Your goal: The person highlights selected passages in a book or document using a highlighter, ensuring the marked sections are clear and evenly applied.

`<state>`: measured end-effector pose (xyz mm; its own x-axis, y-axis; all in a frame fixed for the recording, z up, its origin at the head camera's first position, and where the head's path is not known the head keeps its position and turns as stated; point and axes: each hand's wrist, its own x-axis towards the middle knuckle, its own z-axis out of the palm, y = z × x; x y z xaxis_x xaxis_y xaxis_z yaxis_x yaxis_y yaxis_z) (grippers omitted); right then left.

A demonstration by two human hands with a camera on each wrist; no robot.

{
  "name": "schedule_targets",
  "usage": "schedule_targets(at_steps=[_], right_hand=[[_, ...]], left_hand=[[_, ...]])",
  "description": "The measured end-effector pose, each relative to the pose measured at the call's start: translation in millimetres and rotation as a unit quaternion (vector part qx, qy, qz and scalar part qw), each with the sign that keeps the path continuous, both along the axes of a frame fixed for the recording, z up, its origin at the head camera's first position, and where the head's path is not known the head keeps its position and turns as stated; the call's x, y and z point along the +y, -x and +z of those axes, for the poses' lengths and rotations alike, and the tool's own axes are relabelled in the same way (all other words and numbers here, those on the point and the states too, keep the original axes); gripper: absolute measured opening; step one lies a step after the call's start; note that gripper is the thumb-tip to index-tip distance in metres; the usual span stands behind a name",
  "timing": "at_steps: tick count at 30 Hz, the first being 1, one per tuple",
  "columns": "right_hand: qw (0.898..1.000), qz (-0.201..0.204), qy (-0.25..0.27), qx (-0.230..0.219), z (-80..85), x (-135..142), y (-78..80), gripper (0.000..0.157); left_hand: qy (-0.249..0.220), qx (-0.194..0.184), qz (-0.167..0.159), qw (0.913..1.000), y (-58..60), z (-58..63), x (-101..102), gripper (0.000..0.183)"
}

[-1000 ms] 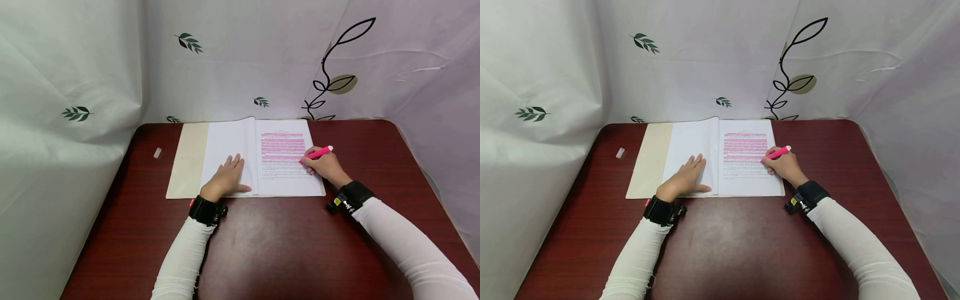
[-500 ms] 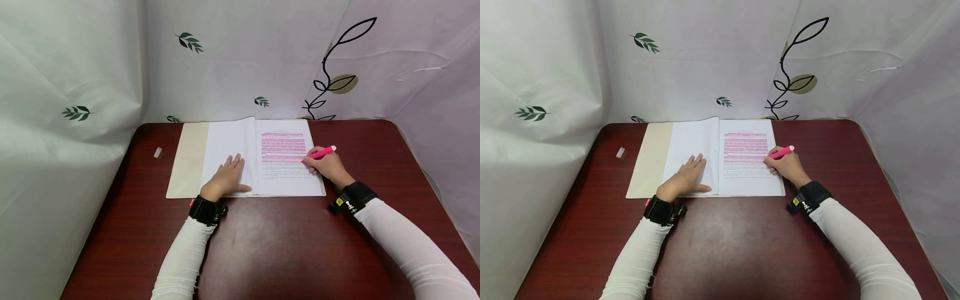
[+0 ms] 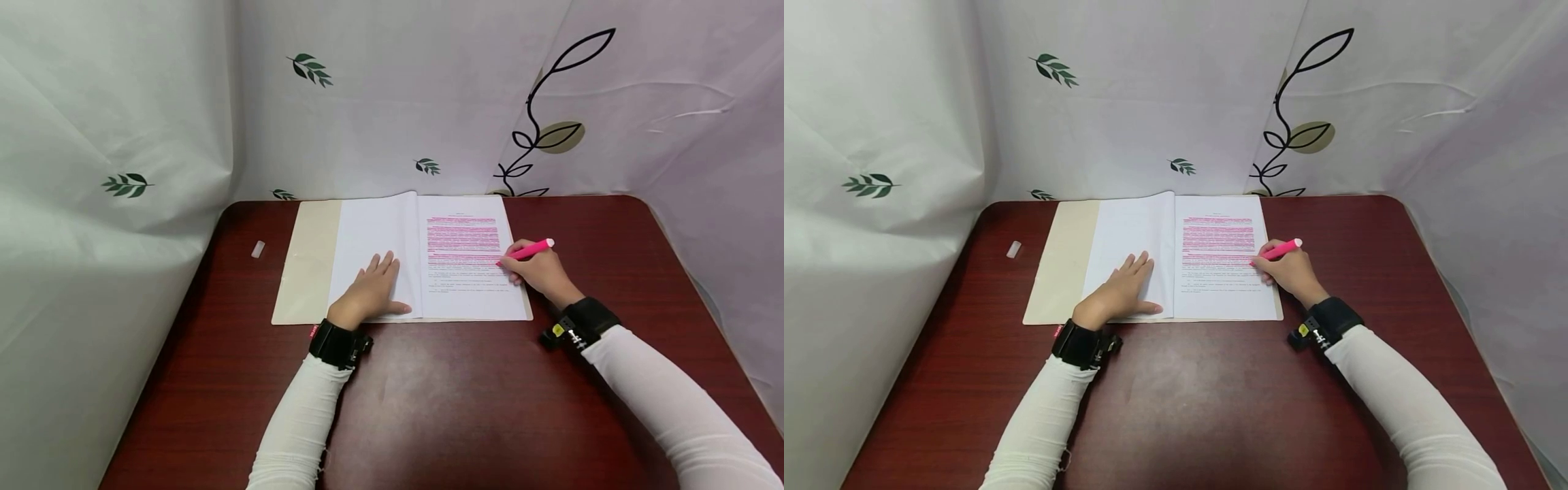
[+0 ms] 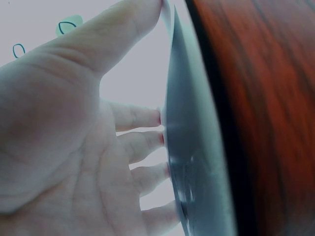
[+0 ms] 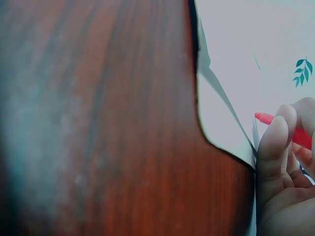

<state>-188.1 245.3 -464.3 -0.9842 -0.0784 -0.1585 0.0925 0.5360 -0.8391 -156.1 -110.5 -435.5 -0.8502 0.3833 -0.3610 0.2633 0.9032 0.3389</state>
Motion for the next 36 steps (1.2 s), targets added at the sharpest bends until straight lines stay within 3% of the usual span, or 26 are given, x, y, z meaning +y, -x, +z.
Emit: schedule_targets(at_steps=[12, 36], right_hand=[[1.0, -0.011, 0.011, -0.011, 1.1, 4.6, -2.1, 0.032], [1.0, -0.013, 0.024, -0.001, -1.5, 9.0, -1.7, 0.027]], left_hand=[[0.001, 0.003, -0.002, 1.0, 0.8, -1.8, -0.2, 0.108], [0.004, 0.005, -0.003, 1.0, 0.6, -1.7, 0.4, 0.108]])
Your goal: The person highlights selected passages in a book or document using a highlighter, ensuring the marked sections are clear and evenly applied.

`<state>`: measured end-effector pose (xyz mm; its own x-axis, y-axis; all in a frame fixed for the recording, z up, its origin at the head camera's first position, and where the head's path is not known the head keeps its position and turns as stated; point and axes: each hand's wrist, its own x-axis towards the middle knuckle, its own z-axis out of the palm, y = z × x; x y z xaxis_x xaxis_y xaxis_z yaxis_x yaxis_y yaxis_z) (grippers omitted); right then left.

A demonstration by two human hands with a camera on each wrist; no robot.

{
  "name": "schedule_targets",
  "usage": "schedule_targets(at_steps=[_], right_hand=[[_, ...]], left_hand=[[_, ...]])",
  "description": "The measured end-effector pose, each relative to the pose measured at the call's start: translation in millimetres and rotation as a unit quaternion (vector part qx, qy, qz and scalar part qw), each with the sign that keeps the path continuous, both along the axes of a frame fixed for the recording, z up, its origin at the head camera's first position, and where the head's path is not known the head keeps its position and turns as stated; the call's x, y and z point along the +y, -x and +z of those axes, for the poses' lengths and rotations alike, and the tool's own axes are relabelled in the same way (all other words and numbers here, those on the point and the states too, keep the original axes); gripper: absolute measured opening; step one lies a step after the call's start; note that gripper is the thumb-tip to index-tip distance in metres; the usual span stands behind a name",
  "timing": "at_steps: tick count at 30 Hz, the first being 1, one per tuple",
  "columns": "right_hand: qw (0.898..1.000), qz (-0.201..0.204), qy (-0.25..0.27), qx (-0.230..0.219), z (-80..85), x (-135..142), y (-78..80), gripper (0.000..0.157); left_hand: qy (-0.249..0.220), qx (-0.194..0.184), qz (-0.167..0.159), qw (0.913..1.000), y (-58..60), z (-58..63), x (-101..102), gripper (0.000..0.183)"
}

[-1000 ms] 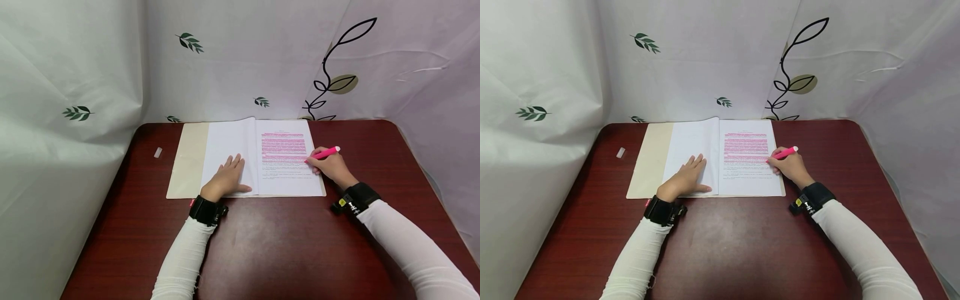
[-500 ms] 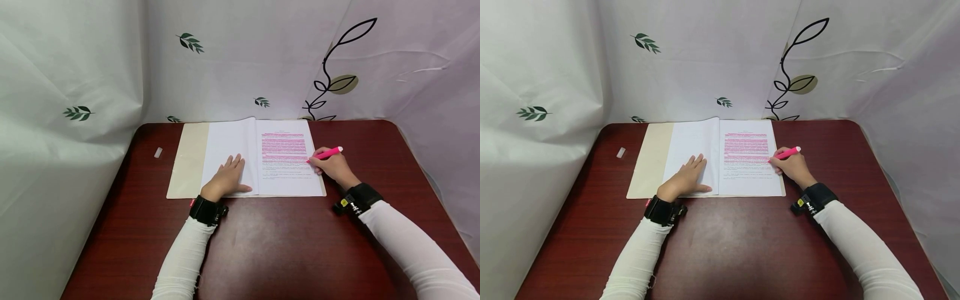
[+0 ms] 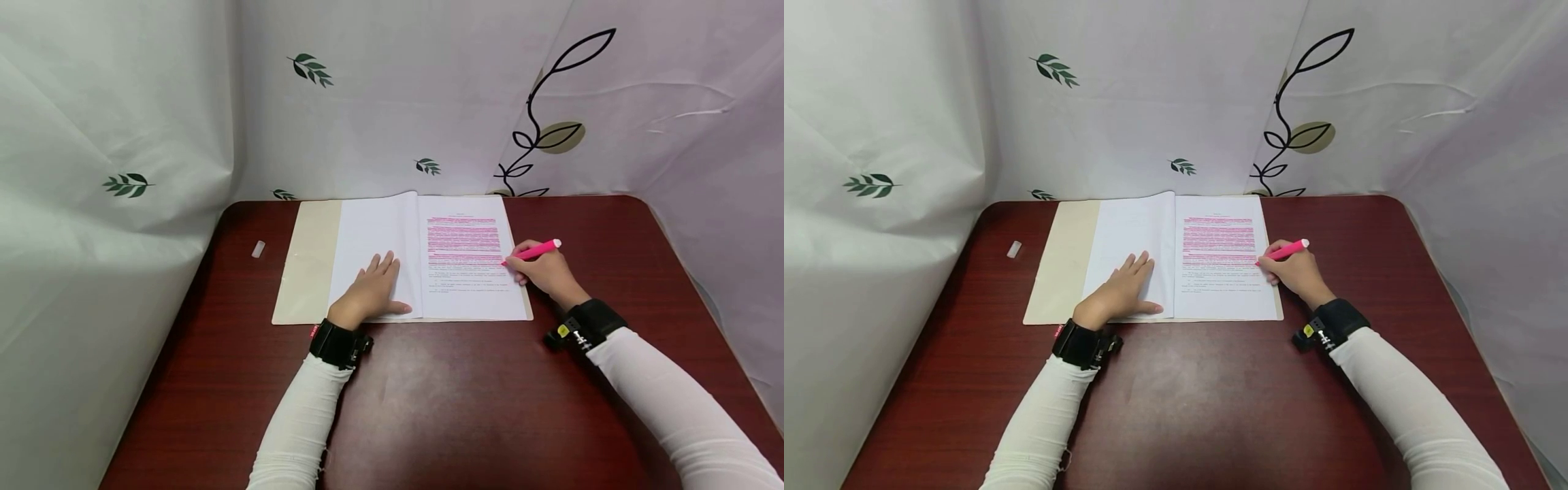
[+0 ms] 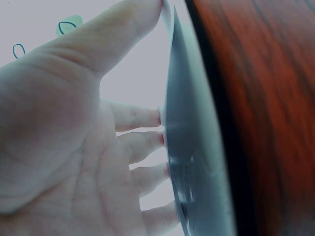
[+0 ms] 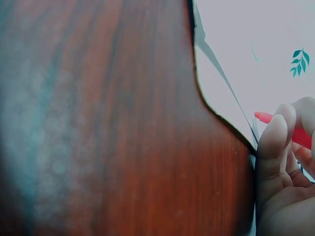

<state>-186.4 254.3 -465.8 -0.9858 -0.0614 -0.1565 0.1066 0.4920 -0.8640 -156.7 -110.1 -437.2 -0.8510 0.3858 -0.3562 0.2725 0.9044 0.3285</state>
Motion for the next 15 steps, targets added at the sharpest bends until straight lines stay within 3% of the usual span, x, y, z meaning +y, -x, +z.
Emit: schedule_targets(at_steps=[7, 15], right_hand=[[0.992, -0.017, 0.123, 0.003, -1.8, 5.5, -2.2, 0.025], [0.972, -0.024, 0.234, -0.009, 18.0, -2.7, 2.6, 0.022]], left_hand=[[0.0, -0.002, 0.002, 1.0, 0.1, -0.6, 0.7, 0.108], [-0.002, -0.001, 0.004, 1.0, 0.5, -0.8, 0.1, 0.109]])
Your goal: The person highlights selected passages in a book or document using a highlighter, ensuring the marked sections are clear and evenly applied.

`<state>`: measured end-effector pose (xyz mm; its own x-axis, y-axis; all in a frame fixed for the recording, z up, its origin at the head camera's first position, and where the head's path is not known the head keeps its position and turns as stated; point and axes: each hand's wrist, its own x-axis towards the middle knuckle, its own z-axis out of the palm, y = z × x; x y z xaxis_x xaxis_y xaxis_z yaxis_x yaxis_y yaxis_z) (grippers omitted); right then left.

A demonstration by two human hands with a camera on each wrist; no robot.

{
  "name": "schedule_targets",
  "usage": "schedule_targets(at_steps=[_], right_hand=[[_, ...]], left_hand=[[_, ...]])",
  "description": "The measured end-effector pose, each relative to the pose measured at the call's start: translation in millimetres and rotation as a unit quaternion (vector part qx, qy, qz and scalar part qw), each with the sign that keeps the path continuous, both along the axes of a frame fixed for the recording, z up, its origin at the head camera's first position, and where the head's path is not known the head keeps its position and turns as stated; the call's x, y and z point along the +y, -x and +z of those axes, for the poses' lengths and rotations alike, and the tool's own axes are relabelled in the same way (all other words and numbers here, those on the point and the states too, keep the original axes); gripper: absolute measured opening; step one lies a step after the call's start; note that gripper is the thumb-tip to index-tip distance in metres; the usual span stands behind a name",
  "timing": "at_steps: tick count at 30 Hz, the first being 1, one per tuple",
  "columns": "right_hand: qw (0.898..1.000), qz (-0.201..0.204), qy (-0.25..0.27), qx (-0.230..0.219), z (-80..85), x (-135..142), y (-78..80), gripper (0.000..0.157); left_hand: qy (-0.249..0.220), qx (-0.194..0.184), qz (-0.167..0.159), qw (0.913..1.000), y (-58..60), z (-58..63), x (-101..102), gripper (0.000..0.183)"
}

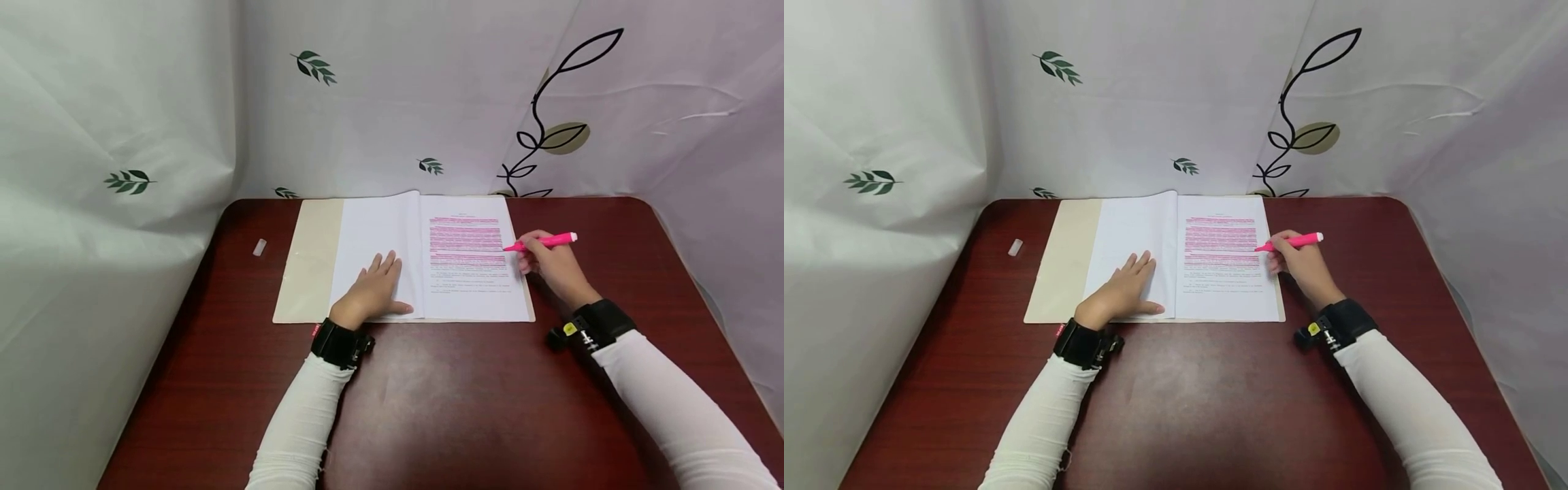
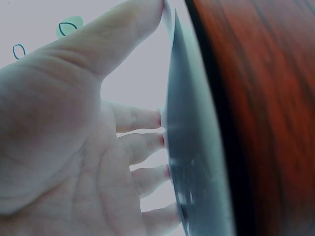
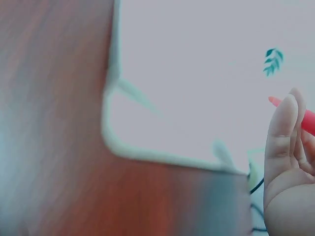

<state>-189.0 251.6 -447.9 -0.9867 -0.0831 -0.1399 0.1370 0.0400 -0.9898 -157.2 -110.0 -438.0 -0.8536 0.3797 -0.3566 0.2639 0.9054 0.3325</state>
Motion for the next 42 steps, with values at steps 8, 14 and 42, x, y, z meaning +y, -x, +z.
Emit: schedule_targets(at_steps=[8, 14, 42], right_hand=[[0.998, -0.018, -0.024, 0.047, 19.6, -35.2, 4.8, 0.022], [0.997, -0.008, -0.043, 0.066, 13.9, -60.0, 6.3, 0.022], [0.994, 0.068, -0.082, 0.036, -25.6, -114.3, 6.8, 0.02]], left_hand=[[-0.005, 0.0, 0.0, 1.0, -0.3, 2.1, 0.4, 0.108], [-0.011, -0.002, 0.004, 0.9999, -2.3, 2.3, 1.4, 0.107], [-0.001, -0.003, 0.004, 1.0, -0.2, 1.4, 1.6, 0.108]])
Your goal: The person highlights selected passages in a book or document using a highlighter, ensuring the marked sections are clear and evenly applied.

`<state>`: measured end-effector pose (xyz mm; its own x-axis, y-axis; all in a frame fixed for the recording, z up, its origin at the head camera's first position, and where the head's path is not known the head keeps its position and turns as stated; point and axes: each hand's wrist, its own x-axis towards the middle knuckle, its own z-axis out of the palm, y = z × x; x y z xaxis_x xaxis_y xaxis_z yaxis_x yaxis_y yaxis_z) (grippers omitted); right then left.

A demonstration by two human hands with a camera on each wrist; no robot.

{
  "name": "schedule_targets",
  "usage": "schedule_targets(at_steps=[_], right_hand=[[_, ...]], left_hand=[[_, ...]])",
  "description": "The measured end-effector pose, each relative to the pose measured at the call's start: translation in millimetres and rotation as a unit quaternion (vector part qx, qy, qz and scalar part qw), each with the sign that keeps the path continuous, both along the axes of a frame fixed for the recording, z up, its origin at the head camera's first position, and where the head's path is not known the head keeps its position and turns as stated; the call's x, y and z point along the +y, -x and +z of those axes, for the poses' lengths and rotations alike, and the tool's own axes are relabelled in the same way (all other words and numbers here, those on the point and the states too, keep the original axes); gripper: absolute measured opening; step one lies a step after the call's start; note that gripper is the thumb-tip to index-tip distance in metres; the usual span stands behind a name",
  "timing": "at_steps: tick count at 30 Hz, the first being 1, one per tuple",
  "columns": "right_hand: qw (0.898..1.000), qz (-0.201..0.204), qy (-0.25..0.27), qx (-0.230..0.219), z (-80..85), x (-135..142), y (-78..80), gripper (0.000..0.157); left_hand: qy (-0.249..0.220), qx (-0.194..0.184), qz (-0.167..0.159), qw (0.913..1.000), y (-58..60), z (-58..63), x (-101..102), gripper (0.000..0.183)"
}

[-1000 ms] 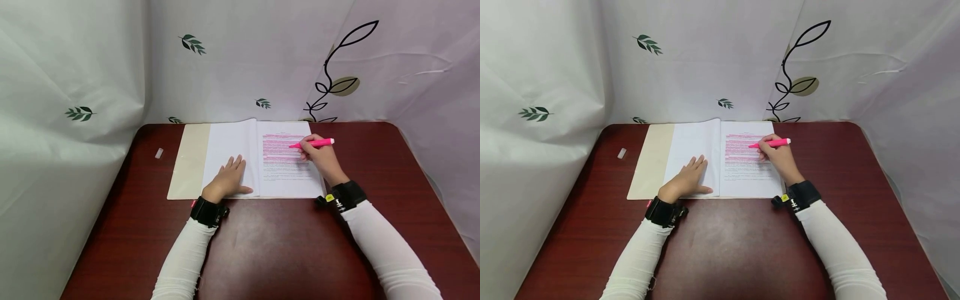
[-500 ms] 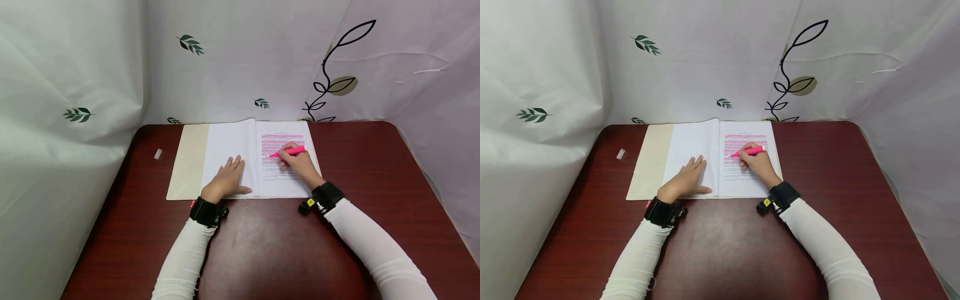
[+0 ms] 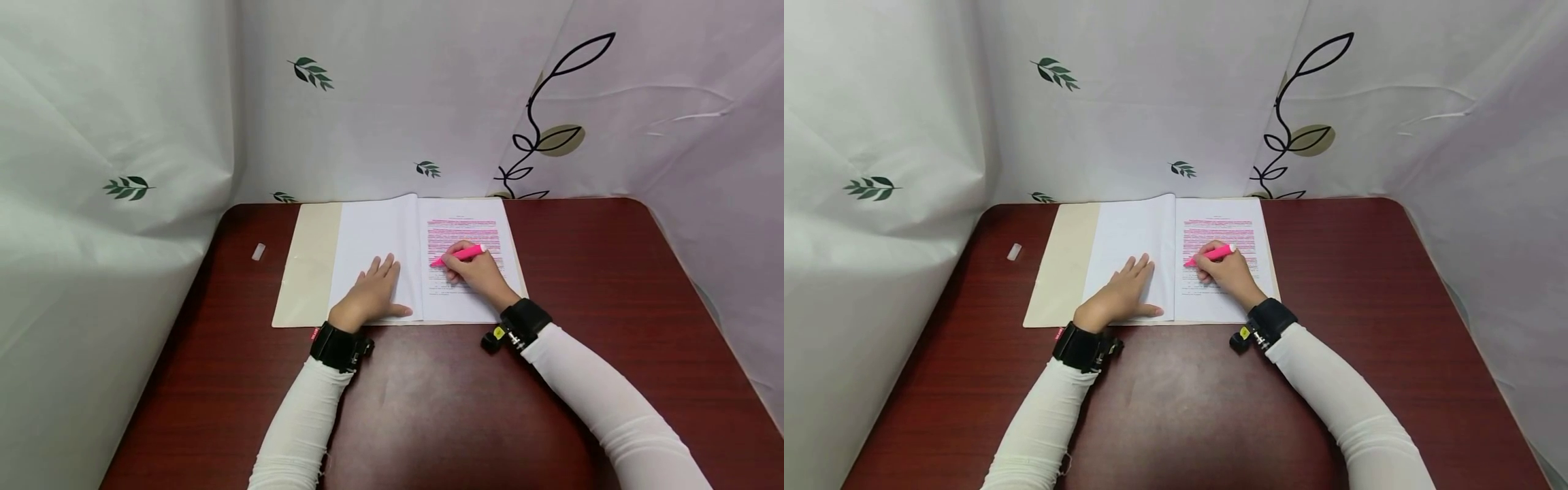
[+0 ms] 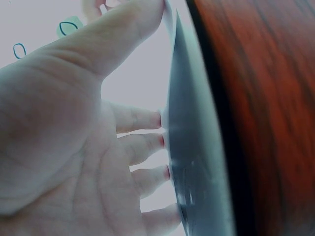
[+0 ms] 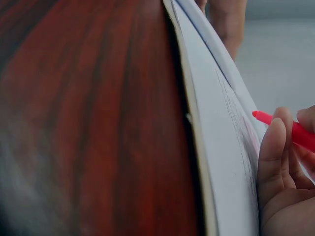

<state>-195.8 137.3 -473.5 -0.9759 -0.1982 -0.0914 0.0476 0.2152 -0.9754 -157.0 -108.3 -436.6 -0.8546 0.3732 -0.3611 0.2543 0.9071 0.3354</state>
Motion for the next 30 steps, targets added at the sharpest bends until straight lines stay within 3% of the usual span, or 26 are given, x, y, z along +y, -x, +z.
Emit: schedule_targets(at_steps=[30], right_hand=[[0.997, 0.002, -0.074, 0.008, -2.4, -4.5, -0.8, 0.018]], left_hand=[[0.001, 0.0, 0.003, 1.0, 0.1, -1.6, 0.6, 0.109]])
